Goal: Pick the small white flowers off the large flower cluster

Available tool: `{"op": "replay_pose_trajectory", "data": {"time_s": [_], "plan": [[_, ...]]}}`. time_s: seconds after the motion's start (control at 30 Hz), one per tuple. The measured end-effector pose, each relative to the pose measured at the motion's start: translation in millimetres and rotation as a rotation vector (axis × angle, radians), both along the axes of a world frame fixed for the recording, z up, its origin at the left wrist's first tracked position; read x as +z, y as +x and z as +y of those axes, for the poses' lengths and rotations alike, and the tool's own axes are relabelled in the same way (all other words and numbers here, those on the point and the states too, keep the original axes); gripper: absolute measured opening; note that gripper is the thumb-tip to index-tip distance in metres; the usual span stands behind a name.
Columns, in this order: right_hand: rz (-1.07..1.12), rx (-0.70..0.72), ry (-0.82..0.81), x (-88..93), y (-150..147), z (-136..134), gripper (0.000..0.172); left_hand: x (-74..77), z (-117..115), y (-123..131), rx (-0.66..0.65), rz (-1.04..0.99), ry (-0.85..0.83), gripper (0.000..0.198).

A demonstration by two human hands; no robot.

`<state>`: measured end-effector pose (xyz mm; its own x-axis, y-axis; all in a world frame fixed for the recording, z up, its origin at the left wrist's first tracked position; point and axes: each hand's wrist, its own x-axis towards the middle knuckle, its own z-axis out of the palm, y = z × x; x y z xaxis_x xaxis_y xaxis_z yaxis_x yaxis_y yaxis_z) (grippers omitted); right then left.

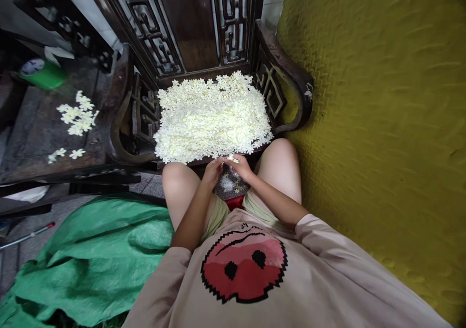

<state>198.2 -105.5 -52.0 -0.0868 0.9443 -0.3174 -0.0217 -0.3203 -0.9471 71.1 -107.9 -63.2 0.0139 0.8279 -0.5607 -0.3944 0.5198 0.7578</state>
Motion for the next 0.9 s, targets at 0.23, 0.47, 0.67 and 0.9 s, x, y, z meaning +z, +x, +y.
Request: {"op": "replay_pose_trajectory", "data": {"time_s": [0.23,0.47,0.67,0.9], "plan": [[0.092,0.060,-0.052,-0.2,1.5,1.0,0.047,3.4,0.3,-0.5,0.006,-0.078,-0.037,0.038],[0.076,0.032,-0.061,-3.3,0.5,0.0,0.050,2.5,-1.0,-1.4,-0.042,0.001,-0.011,0.040],[-0.025,0.000,0.021,0.5,-0.6,-0.2,0.046,-2.0,-3.2,-1.9,-0.007,0.222,0.164,0.029],[-0.116,-0.014,0.059,-0.3,-1.9,-2.4,0.045,1.4,-2.3,-1.2,-0.047,0.277,0.190,0.025]]}}
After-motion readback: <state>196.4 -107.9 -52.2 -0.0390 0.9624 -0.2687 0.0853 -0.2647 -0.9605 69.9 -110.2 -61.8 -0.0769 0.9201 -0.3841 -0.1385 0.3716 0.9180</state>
